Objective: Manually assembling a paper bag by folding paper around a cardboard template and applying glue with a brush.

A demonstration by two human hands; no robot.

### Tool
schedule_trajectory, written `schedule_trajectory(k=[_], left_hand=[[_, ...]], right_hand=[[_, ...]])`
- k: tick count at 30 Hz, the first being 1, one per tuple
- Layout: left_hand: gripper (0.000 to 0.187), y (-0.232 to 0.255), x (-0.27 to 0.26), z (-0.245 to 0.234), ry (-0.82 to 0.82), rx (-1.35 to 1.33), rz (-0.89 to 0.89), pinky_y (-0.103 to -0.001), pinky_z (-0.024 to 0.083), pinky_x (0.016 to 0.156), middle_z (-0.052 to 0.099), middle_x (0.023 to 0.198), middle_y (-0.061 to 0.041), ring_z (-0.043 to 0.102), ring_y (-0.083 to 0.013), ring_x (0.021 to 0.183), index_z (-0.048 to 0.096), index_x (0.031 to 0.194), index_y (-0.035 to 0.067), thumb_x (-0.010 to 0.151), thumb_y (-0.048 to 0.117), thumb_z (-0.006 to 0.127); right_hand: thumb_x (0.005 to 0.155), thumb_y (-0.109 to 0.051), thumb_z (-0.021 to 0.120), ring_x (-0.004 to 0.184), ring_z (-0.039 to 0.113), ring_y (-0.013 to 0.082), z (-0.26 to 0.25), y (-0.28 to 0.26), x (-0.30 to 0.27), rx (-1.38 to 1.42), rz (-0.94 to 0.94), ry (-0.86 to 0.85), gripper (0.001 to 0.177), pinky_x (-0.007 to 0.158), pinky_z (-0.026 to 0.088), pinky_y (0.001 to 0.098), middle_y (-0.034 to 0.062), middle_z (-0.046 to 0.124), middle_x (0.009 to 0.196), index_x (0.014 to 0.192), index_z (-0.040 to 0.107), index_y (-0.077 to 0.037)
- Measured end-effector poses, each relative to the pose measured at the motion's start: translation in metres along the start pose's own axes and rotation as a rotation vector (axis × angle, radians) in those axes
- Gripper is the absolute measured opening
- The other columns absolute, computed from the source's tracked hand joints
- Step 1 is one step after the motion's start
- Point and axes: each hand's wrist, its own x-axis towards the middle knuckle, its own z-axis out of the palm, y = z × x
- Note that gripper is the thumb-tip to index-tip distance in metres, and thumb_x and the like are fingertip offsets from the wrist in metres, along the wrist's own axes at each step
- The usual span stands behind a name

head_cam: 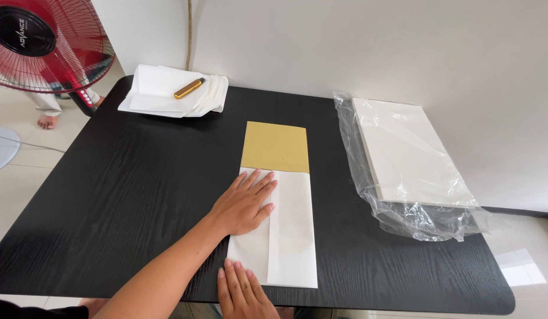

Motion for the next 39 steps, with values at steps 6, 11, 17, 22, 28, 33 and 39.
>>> schedule_trajectory(k=[6, 11, 17, 22, 28, 33, 39], left_hand=[[0.051, 0.005, -0.003, 0.001, 0.237, 0.058, 0.051, -0.051, 0.028, 0.112, 0.046, 0.153, -0.012, 0.040, -0.0311, 0.140, 0.048, 0.145, 0.005, 0.107, 0.037, 0.036], [0.026, 0.015, -0.013, -0.011, 0.535, 0.357, 0.126, -0.040, 0.046, 0.074, 0.068, 0.101, -0.006, 0.063, -0.0245, 0.085, 0.069, 0.111, 0.010, 0.102, 0.032, 0.059], [0.031, 0.050, -0.058, -0.049, 0.356, -0.163, -0.184, -0.043, 0.042, 0.071, 0.066, 0.084, -0.002, 0.060, -0.0248, 0.072, 0.063, 0.086, 0.011, 0.106, 0.023, 0.042], [0.026, 0.056, -0.119, -0.036, 0.428, -0.283, -0.340, -0.044, 0.048, 0.084, 0.071, 0.108, -0.002, 0.067, -0.0228, 0.095, 0.071, 0.107, 0.012, 0.101, 0.028, 0.052], [0.035, 0.046, -0.133, -0.004, 0.519, -0.338, -0.435, -0.045, 0.043, 0.099, 0.067, 0.120, -0.004, 0.062, -0.0236, 0.114, 0.067, 0.119, 0.011, 0.102, 0.036, 0.050], [0.029, 0.041, -0.132, 0.009, 0.509, -0.166, -0.421, -0.048, 0.045, 0.089, 0.062, 0.116, -0.007, 0.060, -0.0278, 0.109, 0.066, 0.112, 0.012, 0.100, 0.036, 0.055], [0.040, 0.056, -0.292, -0.143, 0.364, 0.486, 0.066, -0.027, 0.046, 0.104, 0.061, 0.138, 0.003, 0.056, -0.0180, 0.132, 0.058, 0.130, 0.004, 0.099, 0.027, 0.049]], right_hand=[[0.109, -0.033, 0.060, 0.125, 0.068, 0.0161, 0.007, 0.000, -0.022, -0.025, -0.067, 0.206, 0.026, 0.107, 0.051, 0.0273, 0.0024, 0.073, 0.132, 0.129, 0.067, -0.017], [0.114, -0.031, 0.054, 0.119, 0.070, 0.0215, -0.059, 0.038, -0.002, 0.452, -0.115, -0.028, 0.033, 0.094, 0.057, 0.0289, 0.0044, 0.073, 0.134, 0.132, 0.072, -0.011], [0.111, -0.027, 0.050, 0.122, 0.065, 0.0307, -0.126, 0.110, 0.048, 1.158, -0.134, -0.524, 0.038, 0.097, 0.051, 0.0436, 0.0131, 0.066, 0.137, 0.138, 0.062, -0.004], [0.095, -0.027, 0.073, 0.057, 0.067, 0.0107, -0.168, 0.119, 0.069, 0.919, 0.113, -0.118, 0.012, 0.052, 0.052, 0.0241, -0.0051, 0.067, 0.068, 0.103, 0.079, -0.021], [0.105, -0.016, 0.047, 0.134, 0.059, 0.0069, -0.118, 0.044, 0.112, 1.542, 0.202, -0.879, 0.042, 0.106, 0.045, 0.0216, -0.0053, 0.064, 0.142, 0.146, 0.055, -0.022], [0.104, -0.042, 0.053, 0.108, 0.060, 0.0092, -0.119, -0.032, 0.144, 2.336, 0.426, -0.640, 0.075, 0.094, 0.048, 0.0204, 0.0047, 0.050, 0.143, 0.167, 0.032, -0.006], [0.100, -0.049, 0.048, 0.109, 0.056, 0.0075, -0.110, -0.063, 0.172, 2.454, 0.801, -0.266, 0.072, 0.098, 0.043, 0.0207, 0.0045, 0.059, 0.137, 0.161, 0.042, -0.011]])
